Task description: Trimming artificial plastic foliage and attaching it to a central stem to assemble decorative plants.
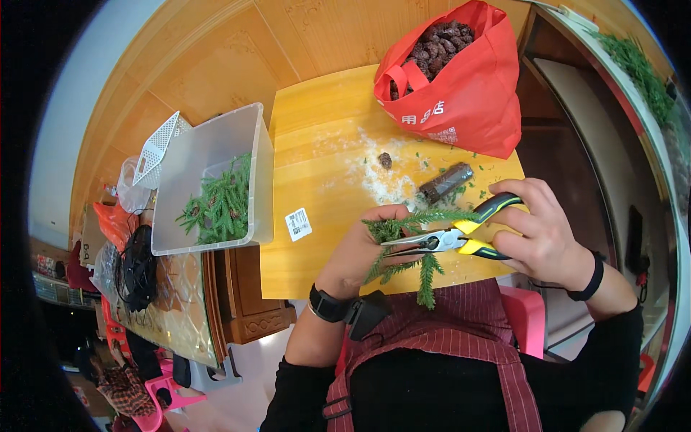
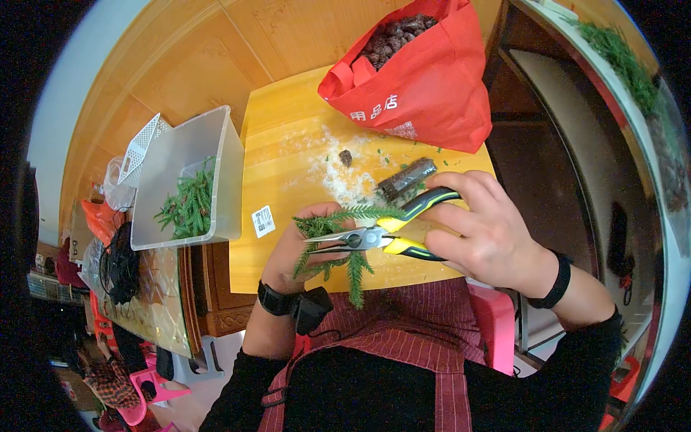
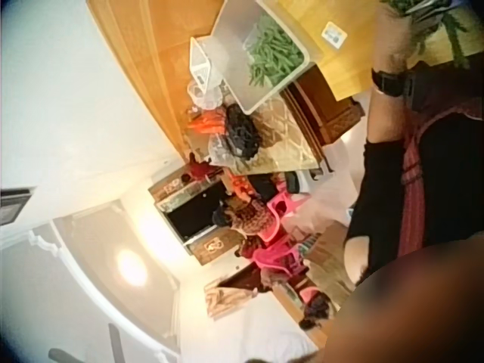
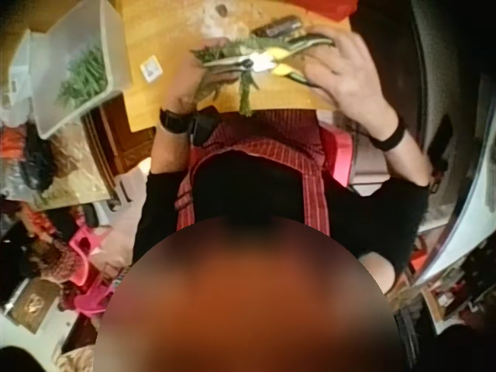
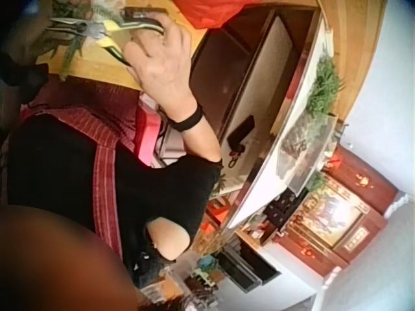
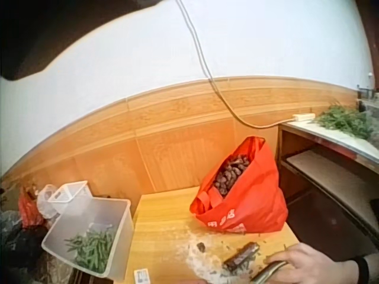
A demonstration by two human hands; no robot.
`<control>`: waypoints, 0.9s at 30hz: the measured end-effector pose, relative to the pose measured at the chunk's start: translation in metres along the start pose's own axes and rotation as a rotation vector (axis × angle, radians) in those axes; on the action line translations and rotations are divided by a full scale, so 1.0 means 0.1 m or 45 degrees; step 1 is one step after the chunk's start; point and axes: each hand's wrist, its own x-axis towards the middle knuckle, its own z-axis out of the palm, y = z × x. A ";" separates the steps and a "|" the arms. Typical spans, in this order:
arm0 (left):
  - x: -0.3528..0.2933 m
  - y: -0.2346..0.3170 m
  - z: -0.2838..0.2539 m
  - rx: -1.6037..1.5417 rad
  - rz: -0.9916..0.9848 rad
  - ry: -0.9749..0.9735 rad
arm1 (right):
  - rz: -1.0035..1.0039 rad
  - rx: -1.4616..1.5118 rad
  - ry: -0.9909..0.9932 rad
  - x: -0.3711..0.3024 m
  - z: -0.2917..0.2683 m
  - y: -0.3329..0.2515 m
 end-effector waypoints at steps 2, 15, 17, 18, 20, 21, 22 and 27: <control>-0.03 -0.04 0.00 -0.127 0.043 0.020 | -0.014 -0.003 -0.011 0.01 0.01 -0.01; -0.03 -0.19 -0.12 -0.396 0.047 -0.026 | -0.018 -0.006 -0.132 0.05 0.04 0.05; -0.03 -0.20 -0.13 -0.432 0.049 -0.045 | -0.035 -0.033 -0.150 0.05 0.07 0.07; -0.02 -0.21 -0.15 -0.421 0.030 -0.036 | -0.034 -0.032 -0.151 0.05 0.08 0.08; -0.01 -0.19 -0.17 -0.411 0.011 -0.024 | -0.036 -0.043 -0.201 0.05 0.10 0.10; 0.00 -0.16 -0.18 -0.488 -0.020 -0.092 | -0.037 -0.040 -0.201 0.05 0.12 0.11; 0.00 -0.15 -0.19 -0.565 -0.052 -0.159 | -0.055 0.000 -0.173 0.05 0.15 0.13; -0.03 -0.24 -0.22 -0.483 -0.079 -0.024 | -0.103 0.085 -0.221 -0.01 0.26 0.19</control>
